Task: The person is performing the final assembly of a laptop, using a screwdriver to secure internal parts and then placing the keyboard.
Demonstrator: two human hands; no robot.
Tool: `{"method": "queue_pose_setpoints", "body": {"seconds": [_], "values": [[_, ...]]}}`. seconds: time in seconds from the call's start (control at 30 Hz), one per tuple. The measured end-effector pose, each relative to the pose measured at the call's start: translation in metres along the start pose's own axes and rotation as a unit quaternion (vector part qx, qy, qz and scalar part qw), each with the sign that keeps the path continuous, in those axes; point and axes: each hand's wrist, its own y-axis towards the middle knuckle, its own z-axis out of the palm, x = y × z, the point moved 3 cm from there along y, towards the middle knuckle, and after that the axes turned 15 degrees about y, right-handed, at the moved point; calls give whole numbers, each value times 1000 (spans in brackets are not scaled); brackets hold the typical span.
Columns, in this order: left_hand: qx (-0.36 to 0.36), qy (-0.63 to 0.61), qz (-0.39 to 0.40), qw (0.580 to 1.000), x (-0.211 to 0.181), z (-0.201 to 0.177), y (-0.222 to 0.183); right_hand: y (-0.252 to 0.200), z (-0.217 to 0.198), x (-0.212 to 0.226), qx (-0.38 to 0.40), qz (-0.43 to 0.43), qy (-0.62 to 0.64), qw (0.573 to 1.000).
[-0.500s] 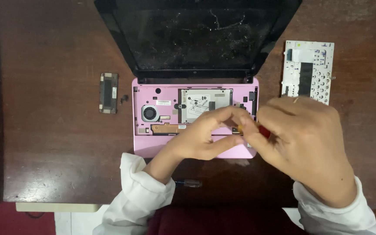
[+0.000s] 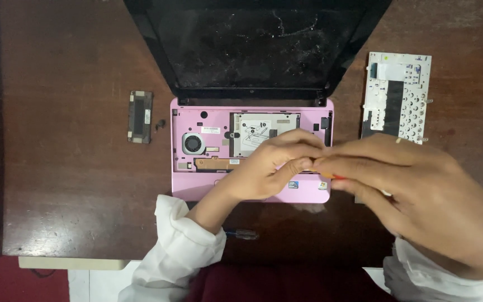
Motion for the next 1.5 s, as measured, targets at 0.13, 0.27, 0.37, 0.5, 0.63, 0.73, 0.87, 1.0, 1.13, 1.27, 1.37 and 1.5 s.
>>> {"method": "queue_pose_setpoints", "body": {"seconds": [0.13, 0.27, 0.37, 0.5, 0.63, 0.73, 0.87, 1.0, 1.13, 1.27, 1.37, 1.5], "values": [[2, -36, 14, 999, -5, -2, 0, 0, 11, 0, -37, 70, -130, 988], [2, -81, -45, 996, -5, 2, -3, 7, 27, -1, -102, 33, -180, 978], [-23, -81, -62, 995, -3, 1, -2, 4, 27, -2, -118, 10, -260, 958], [-42, -43, -27, 998, 11, 5, -5, 8, 13, -3, -5, 14, -200, 980], [-32, -10, 6, 999, 14, 3, -6, -1, 10, 2, 64, -15, -74, 995], [-20, -16, 3, 1000, 6, 1, -5, -7, 15, 6, 20, -18, -60, 998], [46, -126, -8, 991, -6, -8, -3, -8, 27, 16, -21, 24, -295, 955], [62, -198, -59, 977, -6, -3, -4, -11, 35, 15, -76, 48, -376, 922], [35, -170, -32, 984, -7, 1, -1, -18, 44, 10, -62, 94, -383, 917], [11, -123, -51, 991, -3, 1, -1, -18, 51, 6, -101, 91, -400, 906], [1, -71, -51, 996, -8, -4, 0, -11, 52, 7, -126, 95, -407, 900], [55, 124, -79, 988, -40, -28, 0, -2, 62, 10, -148, 64, -386, 908]]}}
